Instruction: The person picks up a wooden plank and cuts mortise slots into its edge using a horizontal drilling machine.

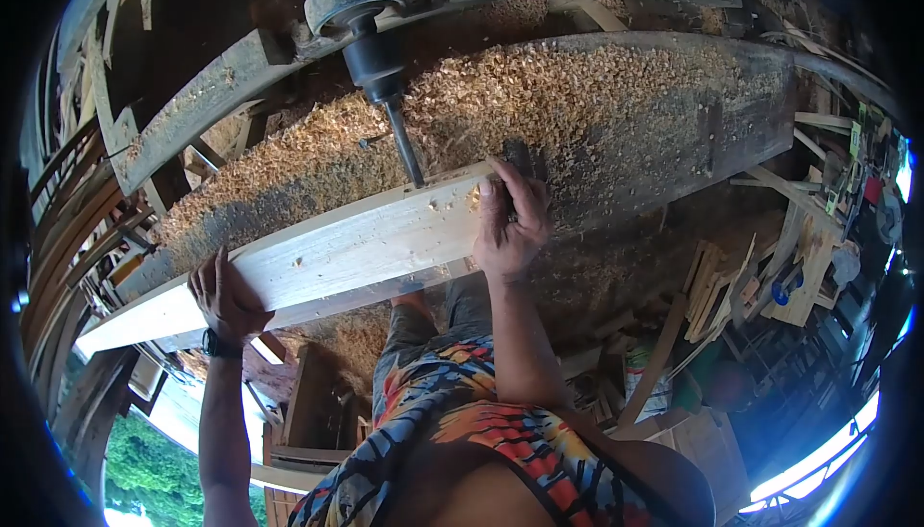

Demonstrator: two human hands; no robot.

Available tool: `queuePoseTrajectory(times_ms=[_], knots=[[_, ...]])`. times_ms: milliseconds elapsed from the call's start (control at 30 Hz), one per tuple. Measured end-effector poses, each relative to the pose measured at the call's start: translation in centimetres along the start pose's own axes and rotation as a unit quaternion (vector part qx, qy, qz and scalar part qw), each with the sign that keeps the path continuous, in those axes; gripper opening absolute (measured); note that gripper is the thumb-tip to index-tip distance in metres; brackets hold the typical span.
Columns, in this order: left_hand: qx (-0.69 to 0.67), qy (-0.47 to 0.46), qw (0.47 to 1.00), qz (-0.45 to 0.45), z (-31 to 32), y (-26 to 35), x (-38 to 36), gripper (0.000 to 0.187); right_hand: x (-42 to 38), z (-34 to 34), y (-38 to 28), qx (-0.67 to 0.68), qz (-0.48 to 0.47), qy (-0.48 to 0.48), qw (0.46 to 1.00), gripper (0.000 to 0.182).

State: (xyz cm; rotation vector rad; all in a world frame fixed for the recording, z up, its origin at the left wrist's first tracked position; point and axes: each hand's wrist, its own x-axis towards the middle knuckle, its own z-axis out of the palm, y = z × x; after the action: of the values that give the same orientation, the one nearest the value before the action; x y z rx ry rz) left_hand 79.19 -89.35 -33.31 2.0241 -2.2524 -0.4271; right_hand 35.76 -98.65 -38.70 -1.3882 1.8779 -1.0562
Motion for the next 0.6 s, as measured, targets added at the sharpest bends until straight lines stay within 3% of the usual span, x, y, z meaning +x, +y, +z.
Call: queuePoseTrajectory(times_ms=[333,600], knots=[[0.026,0.000,1.000,-0.004,0.1,-0.2,0.2,0.119,0.9,0.7,0.1,0.011,-0.039,0.018,0.999,0.026],[0.009,0.016,1.000,0.009,-0.5,-0.1,1.4,0.104,1.7,1.0,-0.9,0.019,-0.012,-0.010,1.000,0.028]])
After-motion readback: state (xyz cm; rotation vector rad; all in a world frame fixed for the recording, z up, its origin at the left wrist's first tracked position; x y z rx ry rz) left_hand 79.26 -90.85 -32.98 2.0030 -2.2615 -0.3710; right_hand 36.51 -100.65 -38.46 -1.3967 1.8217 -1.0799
